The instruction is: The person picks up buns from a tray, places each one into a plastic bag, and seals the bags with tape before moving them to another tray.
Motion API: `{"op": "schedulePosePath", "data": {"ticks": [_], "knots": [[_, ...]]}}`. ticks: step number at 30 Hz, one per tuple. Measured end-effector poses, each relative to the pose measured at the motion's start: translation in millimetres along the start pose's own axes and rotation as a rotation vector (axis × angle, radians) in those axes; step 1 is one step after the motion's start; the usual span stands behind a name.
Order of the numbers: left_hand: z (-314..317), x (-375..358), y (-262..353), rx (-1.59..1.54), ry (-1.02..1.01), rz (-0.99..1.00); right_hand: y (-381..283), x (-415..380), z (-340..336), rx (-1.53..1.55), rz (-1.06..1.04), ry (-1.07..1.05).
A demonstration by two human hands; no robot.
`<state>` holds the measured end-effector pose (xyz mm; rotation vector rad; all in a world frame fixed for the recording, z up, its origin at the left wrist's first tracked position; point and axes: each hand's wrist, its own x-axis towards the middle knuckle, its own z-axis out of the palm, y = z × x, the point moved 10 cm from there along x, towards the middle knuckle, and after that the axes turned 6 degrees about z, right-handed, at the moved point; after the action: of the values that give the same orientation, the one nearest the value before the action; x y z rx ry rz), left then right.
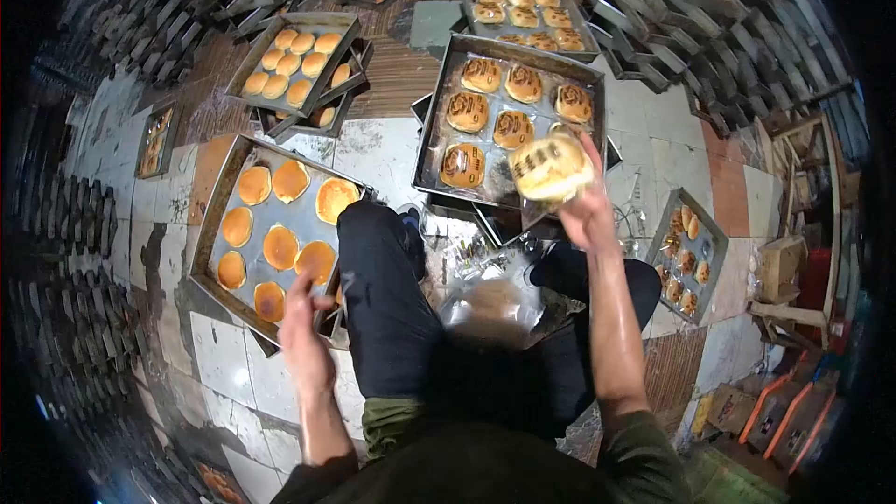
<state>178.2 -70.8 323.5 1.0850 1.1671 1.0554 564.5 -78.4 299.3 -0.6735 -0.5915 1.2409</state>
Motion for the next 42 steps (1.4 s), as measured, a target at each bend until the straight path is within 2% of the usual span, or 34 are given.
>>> {"op": "schedulePosePath", "data": {"ticks": [1,3,5,6,7,9,11,12,13,14,15,16,17,19,20,21,23,25,27,28,30,32,34,35,37,38,39,41,42], "knots": [[28,13,0,-0.086,-0.153,0.069,-4,-18,21,0.008,-0.016,-0.009],[116,16,-21,-0.521,-0.384,-0.31,-11,-48,56,-0.135,-0.08,0.051],[178,17,-43,-0.586,-0.521,-0.464,-6,-78,67,-0.337,-0.146,0.003],[209,16,-50,-0.717,-0.597,-0.525,-5,-87,77,-0.468,-0.139,-0.045],[231,14,-56,-0.846,-0.67,-0.582,13,-98,60,-0.676,-0.109,-0.075],[224,30,-84,-0.528,-0.553,-0.42,26,-109,47,-0.574,0.127,-0.049],[220,33,-93,-0.514,-0.55,-0.38,16,-114,32,-0.895,0.151,-0.192],[220,35,-94,-0.526,-0.566,-0.338,16,-116,18,-0.787,0.269,-0.207],[219,32,-95,-0.538,-0.579,-0.31,14,-114,12,-0.592,0.25,-0.273],[219,30,-89,-0.468,-0.611,-0.239,6,-108,3,-0.628,0.25,-0.163],[221,30,-79,-0.399,-0.64,-0.161,-5,-100,-3,-0.667,0.247,-0.06],[222,25,-68,-0.38,-0.665,-0.134,-19,-88,8,-0.774,0.116,0.071],[223,23,-67,-0.375,-0.659,-0.145,-18,-78,15,-0.766,0.128,0.073],[227,25,-63,-0.301,-0.687,-0.099,9,-65,32,-1.13,0.302,-0.12],[225,28,-67,-0.354,-0.643,-0.142,-1,-60,43,-1.18,0.145,-0.049],[224,33,-70,-0.344,-0.637,-0.142,3,-57,43,-1.17,0.146,-0.053],[222,36,-84,-0.568,-0.551,-0.384,-7,-55,48,-1.196,-0.033,0.0],[221,40,-92,-0.516,-0.513,-0.425,-6,-53,54,-1.198,-0.081,0.007],[216,52,-108,-0.511,-0.434,-0.432,-9,-55,63,-1.221,-0.216,-0.025],[210,60,-113,-0.521,-0.344,-0.456,-13,-56,58,-1.08,-0.204,-0.034],[205,72,-114,-0.614,-0.298,-0.458,-22,-63,37,-0.718,-0.262,-0.006],[205,73,-112,-0.633,-0.28,-0.447,-16,-71,26,-0.543,-0.266,0.024],[196,73,-91,-0.552,-0.157,-0.201,7,-95,-44,-0.302,-0.014,0.647],[200,69,-87,-0.555,-0.159,-0.204,14,-102,-48,-0.306,-0.015,0.65],[186,61,-65,-0.321,-0.016,-0.014,25,-106,-29,-0.643,-0.019,0.43],[189,53,-58,-0.303,-0.019,0.01,25,-104,-5,-0.936,0.163,0.521],[190,50,-57,-0.302,-0.023,0.004,20,-101,0,-1.111,0.01,0.512],[190,53,-53,-0.238,-0.052,-0.002,26,-98,-6,-0.756,0.058,0.505],[198,55,-56,-0.422,-0.134,-0.146,27,-98,5,-0.566,0.199,0.33]]}}
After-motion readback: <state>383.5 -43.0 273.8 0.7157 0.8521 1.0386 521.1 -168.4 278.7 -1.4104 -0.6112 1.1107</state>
